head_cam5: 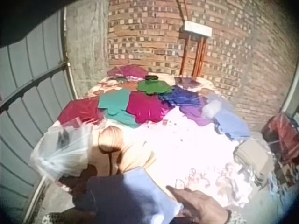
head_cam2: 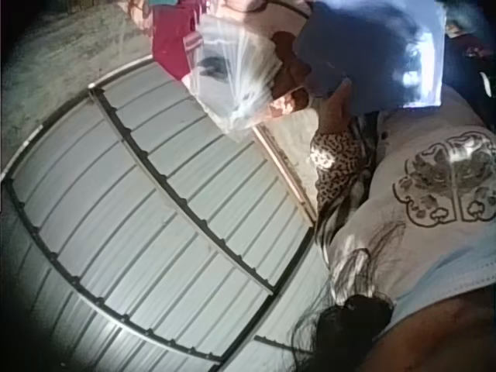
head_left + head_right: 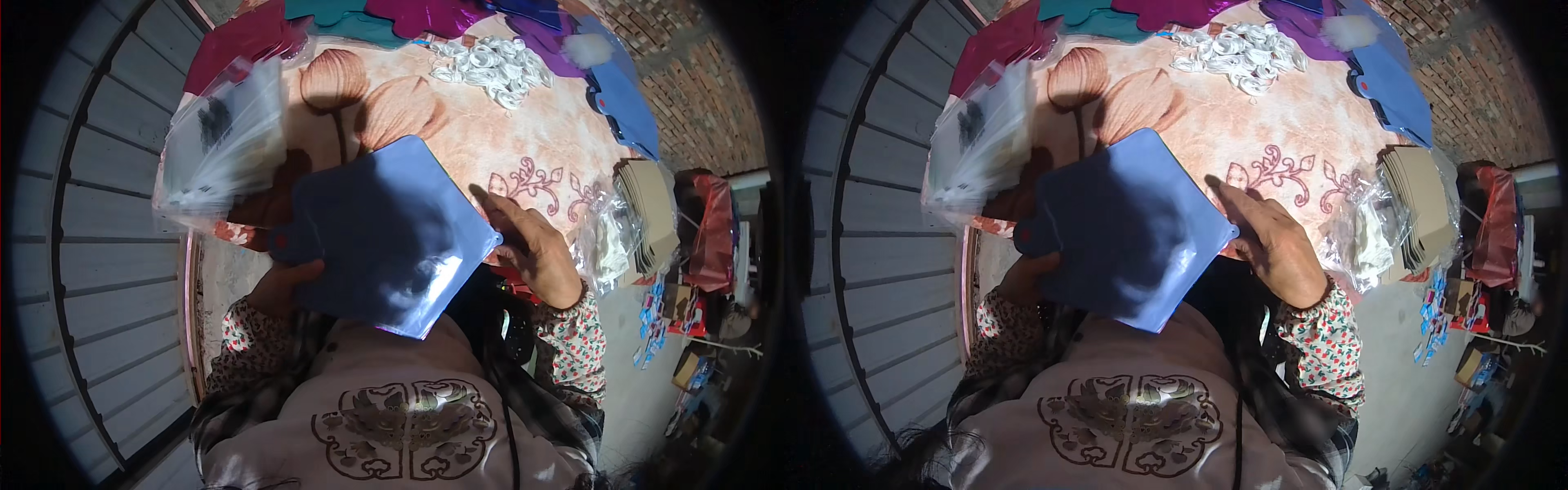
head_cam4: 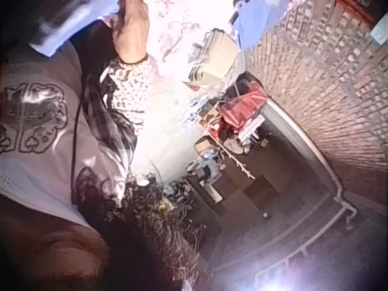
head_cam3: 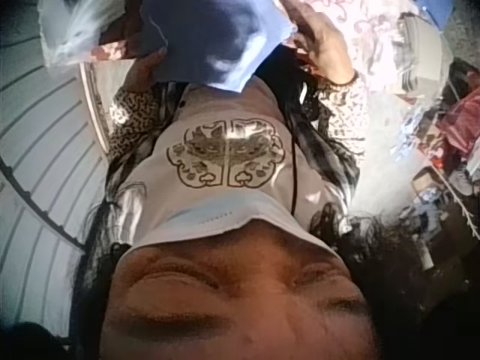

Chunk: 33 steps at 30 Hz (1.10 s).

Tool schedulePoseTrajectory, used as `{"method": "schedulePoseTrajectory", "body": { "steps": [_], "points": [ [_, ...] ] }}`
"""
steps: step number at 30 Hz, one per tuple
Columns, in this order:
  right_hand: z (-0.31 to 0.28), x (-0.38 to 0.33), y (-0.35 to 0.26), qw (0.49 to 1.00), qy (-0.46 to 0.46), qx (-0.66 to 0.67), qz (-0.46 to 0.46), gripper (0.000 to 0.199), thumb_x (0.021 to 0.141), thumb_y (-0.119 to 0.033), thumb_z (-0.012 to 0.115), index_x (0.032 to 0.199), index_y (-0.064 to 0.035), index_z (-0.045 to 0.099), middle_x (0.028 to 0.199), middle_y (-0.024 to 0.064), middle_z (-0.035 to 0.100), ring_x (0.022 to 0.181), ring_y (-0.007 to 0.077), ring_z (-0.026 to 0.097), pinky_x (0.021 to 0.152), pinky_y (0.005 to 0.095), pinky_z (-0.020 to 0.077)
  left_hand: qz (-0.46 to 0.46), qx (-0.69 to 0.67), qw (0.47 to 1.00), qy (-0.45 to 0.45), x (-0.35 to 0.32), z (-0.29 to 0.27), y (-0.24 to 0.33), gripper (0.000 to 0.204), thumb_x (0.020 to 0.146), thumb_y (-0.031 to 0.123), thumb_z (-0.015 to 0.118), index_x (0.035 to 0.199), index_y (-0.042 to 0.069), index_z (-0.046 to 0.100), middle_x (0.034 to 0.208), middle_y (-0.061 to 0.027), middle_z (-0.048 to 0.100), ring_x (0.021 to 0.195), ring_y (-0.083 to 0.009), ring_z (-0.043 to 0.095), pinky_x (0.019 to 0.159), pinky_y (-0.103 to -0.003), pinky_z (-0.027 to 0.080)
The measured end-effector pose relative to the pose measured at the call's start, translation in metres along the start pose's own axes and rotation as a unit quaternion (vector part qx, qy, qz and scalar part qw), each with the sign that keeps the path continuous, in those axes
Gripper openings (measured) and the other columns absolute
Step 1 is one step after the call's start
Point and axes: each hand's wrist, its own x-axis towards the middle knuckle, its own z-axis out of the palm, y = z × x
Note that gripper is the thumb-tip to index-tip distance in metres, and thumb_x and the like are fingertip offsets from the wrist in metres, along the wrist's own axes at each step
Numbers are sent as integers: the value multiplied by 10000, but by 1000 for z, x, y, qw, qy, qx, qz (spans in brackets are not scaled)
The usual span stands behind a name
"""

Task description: Packaging small colorful foil pouches into larger clear plastic sleeves.

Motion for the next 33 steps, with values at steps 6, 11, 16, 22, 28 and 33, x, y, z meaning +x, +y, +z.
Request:
{"method": "schedulePoseTrajectory", "body": {
  "steps": [6, 11, 16, 22, 28, 33],
  "points": [
    [-3, -4, -4, 998, 25, -44, -26, 567, 717, 51, 669, 1248, -11, 477, 1084, 134, 601, 927, 219, 604, 791, 319, 495, -35, -30, 999, 7, -2, 3, 4, 583, 800, 13, 639, 1314, 43, 365, 1249, -120, 495, 1118, -258, 526, 926, -399, 470],
    [10, -49, -1, 957, -103, 165, 214, 269, 833, -52, 627, 1088, 13, 571, 879, 59, 629, 821, 116, 599, 718, 263, 491, 65, 89, 992, 69, 4, -1, -8, 552, 806, 44, 632, 1303, 33, 391, 1213, -120, 528, 1088, -256, 543, 924, -397, 467],
    [97, -59, 3, 865, -49, 453, 210, 176, 909, -147, 568, 939, 17, 622, 733, -11, 602, 731, 50, 554, 661, 214, 450, 50, 95, 992, 59, 12, 1, -5, 564, 799, 8, 646, 1302, 50, 395, 1228, -85, 510, 1121, -212, 506, 928, -364, 455],
    [103, -50, -9, 890, 50, 414, 185, 172, 912, -170, 565, 922, -5, 612, 852, 17, 623, 739, 91, 563, 662, 230, 445, 93, 122, 987, 45, 5, 34, 1, 480, 809, 5, 634, 1254, 39, 457, 1192, -76, 535, 1098, -205, 520, 902, -344, 467],
    [83, -49, -14, 814, 202, 511, 186, 132, 910, -143, 559, 944, -31, 619, 932, 27, 620, 841, 123, 562, 759, 270, 441, 116, 227, 967, -23, 21, 39, 28, 443, 810, 90, 666, 1211, 27, 488, 1107, -76, 563, 1014, -187, 561, 837, -305, 483],
    [82, -46, 1, 793, 225, 526, 209, 134, 912, -132, 550, 980, -37, 614, 970, 33, 614, 912, 133, 549, 823, 286, 430, 389, 535, 742, 111, 1, 24, 17, 509, 765, 197, 703, 1199, 29, 495, 1101, -104, 548, 1055, -205, 539, 883, -330, 449]
  ]
}}
